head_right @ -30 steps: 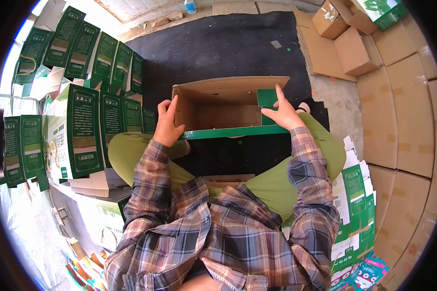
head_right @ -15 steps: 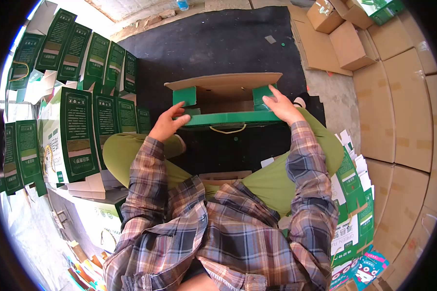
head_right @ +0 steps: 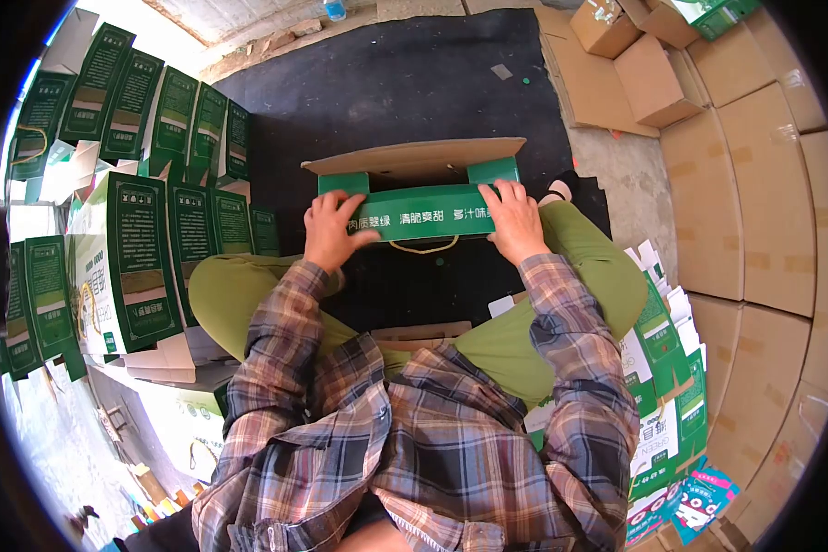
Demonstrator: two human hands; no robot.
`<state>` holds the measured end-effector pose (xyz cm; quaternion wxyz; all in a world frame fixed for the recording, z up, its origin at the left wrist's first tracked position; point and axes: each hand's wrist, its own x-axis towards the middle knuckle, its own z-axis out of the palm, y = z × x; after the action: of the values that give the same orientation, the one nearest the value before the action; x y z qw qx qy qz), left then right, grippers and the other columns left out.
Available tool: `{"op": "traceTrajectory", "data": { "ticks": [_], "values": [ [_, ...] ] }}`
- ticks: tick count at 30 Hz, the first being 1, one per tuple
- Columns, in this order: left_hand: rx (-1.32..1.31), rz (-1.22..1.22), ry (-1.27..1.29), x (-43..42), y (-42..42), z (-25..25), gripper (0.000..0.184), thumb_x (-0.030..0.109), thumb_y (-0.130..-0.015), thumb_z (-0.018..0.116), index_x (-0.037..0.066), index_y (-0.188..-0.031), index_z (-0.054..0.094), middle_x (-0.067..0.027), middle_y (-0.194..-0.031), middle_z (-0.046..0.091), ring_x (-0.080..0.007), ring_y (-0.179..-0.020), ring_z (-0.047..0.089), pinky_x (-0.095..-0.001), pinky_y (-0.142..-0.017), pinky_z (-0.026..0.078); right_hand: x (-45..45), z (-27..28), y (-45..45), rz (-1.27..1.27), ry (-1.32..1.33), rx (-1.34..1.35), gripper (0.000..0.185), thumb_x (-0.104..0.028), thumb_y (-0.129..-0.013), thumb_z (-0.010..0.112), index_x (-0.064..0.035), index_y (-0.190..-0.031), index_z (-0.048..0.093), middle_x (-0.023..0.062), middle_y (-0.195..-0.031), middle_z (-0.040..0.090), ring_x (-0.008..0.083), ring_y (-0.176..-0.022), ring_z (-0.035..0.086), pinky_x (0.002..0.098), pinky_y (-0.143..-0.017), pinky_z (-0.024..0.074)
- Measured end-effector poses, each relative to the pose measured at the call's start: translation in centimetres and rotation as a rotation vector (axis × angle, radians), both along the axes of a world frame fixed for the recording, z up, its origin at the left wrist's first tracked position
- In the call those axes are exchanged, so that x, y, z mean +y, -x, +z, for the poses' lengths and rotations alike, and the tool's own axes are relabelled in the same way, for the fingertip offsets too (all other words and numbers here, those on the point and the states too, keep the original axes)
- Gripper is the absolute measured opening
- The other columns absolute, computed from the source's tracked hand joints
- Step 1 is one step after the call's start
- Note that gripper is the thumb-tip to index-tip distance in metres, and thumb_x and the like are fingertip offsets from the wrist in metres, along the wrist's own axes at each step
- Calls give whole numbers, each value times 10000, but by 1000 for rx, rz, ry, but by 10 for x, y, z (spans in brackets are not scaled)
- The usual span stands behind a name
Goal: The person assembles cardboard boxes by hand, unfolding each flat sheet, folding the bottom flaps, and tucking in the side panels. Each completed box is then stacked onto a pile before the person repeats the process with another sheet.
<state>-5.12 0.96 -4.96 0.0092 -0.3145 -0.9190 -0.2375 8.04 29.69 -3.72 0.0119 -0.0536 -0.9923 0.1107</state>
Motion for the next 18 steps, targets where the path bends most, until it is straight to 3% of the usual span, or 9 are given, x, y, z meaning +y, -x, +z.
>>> {"op": "traceTrajectory", "data": {
  "ticks": [3,7,10,14,18],
  "values": [
    [50,-91,191,3,-9,5,816,240,-498,860,193,-1233,508,-59,-1122,471,-282,-1089,440,-489,-901,352,0,-1,4,-6,0,-28,759,-50,-542,797,-129,-1231,488,73,-1172,474,276,-1151,423,418,-867,410],
    [1,-88,224,4,-4,1,817,242,-494,864,191,-1231,516,-66,-1111,475,-286,-1098,435,-489,-909,346,3,1,5,5,30,-37,731,-21,-550,769,-132,-1217,493,76,-1146,478,274,-1136,427,415,-859,401],
    [-81,-98,238,2,-3,0,768,258,-550,841,213,-1241,510,-58,-1111,476,-276,-1113,437,-546,-940,327,5,-4,3,32,59,-72,715,-22,-573,745,-114,-1231,481,73,-1136,479,276,-1134,425,417,-870,385],
    [157,-134,298,4,-6,5,834,311,-562,829,177,-1300,465,-67,-1131,478,-279,-1111,436,-502,-999,280,-4,-14,1,86,-58,-30,823,-69,-643,730,-78,-1368,340,89,-1345,402,297,-1256,348,435,-954,343],
    [94,-250,262,1,1,2,822,320,-576,816,101,-1284,461,-89,-1115,491,-280,-1071,459,-441,-932,340,-8,-15,3,45,-61,-132,885,-61,-659,736,-92,-1413,272,85,-1471,270,317,-1358,226,464,-1055,273]
  ]
}}
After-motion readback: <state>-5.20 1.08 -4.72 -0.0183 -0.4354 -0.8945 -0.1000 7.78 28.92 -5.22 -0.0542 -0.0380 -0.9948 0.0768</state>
